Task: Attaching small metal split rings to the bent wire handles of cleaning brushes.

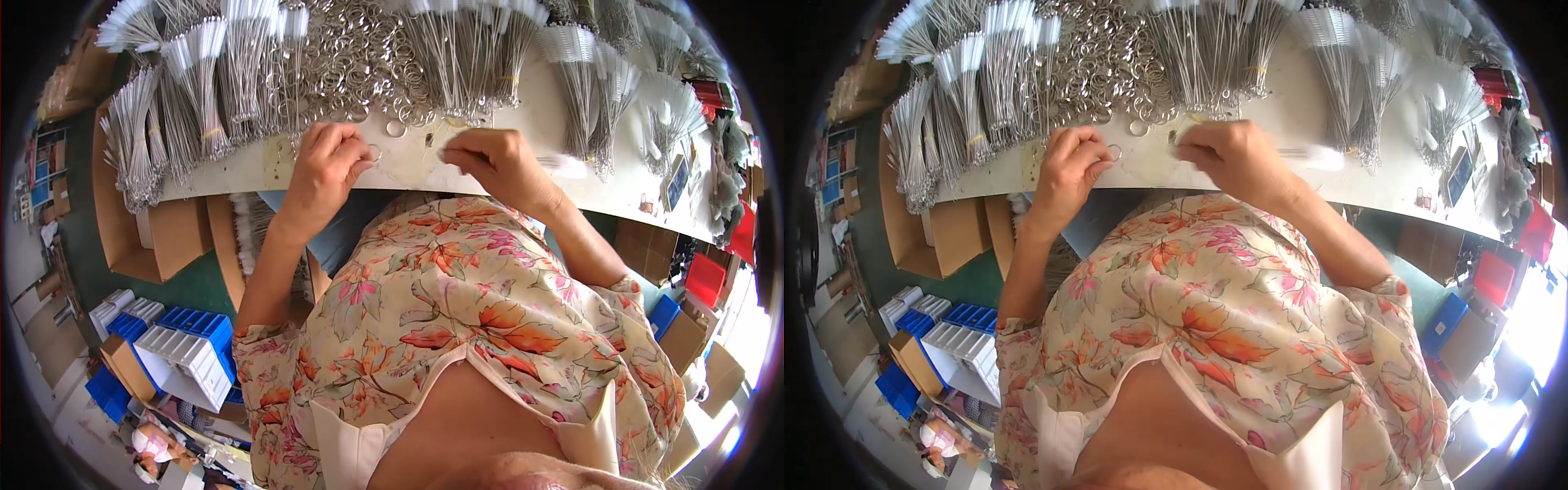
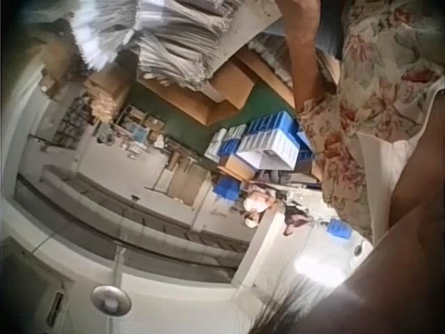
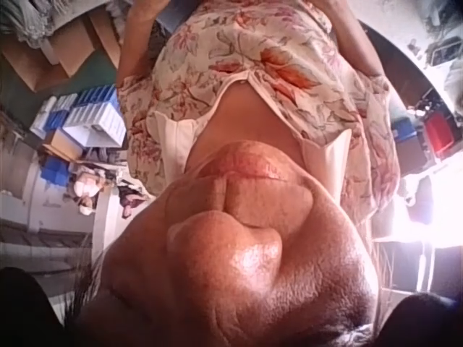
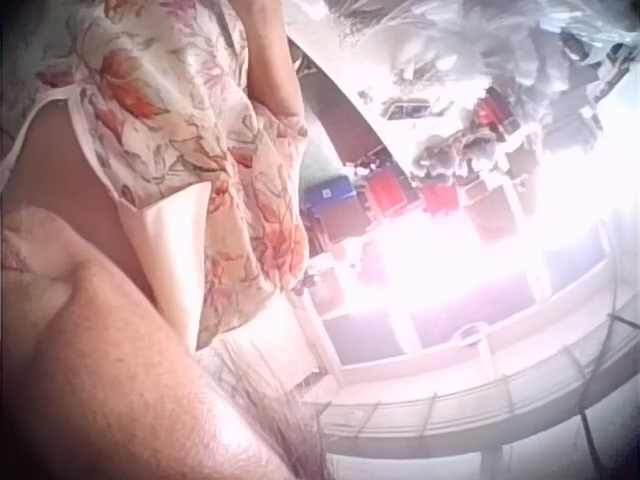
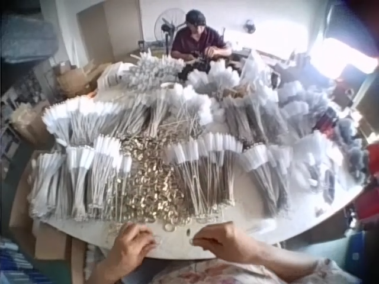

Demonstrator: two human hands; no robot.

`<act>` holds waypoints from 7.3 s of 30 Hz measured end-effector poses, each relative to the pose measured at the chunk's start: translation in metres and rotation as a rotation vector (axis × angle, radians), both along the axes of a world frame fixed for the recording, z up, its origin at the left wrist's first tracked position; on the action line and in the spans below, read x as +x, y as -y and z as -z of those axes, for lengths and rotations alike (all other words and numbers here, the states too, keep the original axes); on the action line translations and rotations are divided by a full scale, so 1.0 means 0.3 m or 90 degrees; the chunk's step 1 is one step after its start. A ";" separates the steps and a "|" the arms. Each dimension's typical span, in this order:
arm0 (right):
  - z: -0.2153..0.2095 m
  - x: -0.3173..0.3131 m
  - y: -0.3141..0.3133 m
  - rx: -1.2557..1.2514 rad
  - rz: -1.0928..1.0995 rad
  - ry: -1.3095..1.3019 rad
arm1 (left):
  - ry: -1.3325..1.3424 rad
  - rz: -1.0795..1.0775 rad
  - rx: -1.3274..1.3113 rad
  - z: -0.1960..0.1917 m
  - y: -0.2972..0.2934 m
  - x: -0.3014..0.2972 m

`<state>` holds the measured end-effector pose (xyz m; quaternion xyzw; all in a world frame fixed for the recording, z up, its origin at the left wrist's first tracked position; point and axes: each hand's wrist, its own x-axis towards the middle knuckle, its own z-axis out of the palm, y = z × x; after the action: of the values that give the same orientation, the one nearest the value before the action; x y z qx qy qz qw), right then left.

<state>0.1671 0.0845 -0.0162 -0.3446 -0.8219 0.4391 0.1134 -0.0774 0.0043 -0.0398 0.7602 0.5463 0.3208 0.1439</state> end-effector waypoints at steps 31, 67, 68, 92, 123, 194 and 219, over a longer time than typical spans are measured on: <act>-0.318 -0.175 -0.080 -0.219 0.055 -0.499 | 0.365 -0.043 0.235 -0.385 -0.105 0.082; 0.147 -0.162 0.038 0.459 -0.146 -0.133 | 0.030 -0.349 -0.297 -0.128 -0.276 -0.264; 0.150 -0.163 0.029 0.463 -0.143 -0.130 | 0.031 -0.345 -0.293 -0.107 -0.302 -0.265; -0.113 -0.007 -0.479 -0.001 0.521 -0.534 | -0.086 -0.380 -0.184 -0.129 -0.307 -0.273; 0.024 0.576 -0.298 0.333 0.645 0.200 | -0.289 -0.566 -0.040 0.103 -0.076 -1.112; -0.175 -0.196 -0.120 -0.743 0.246 -0.775 | 0.231 0.026 0.389 -0.102 -0.205 0.234; -0.200 0.089 -0.030 -0.229 0.012 0.024 | 0.294 0.013 -0.035 -0.219 -0.072 0.113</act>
<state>0.1937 0.0935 0.0439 -0.3749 -0.7289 0.5715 0.0385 -0.0434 0.0258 0.0259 0.6677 0.5000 0.4697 0.2891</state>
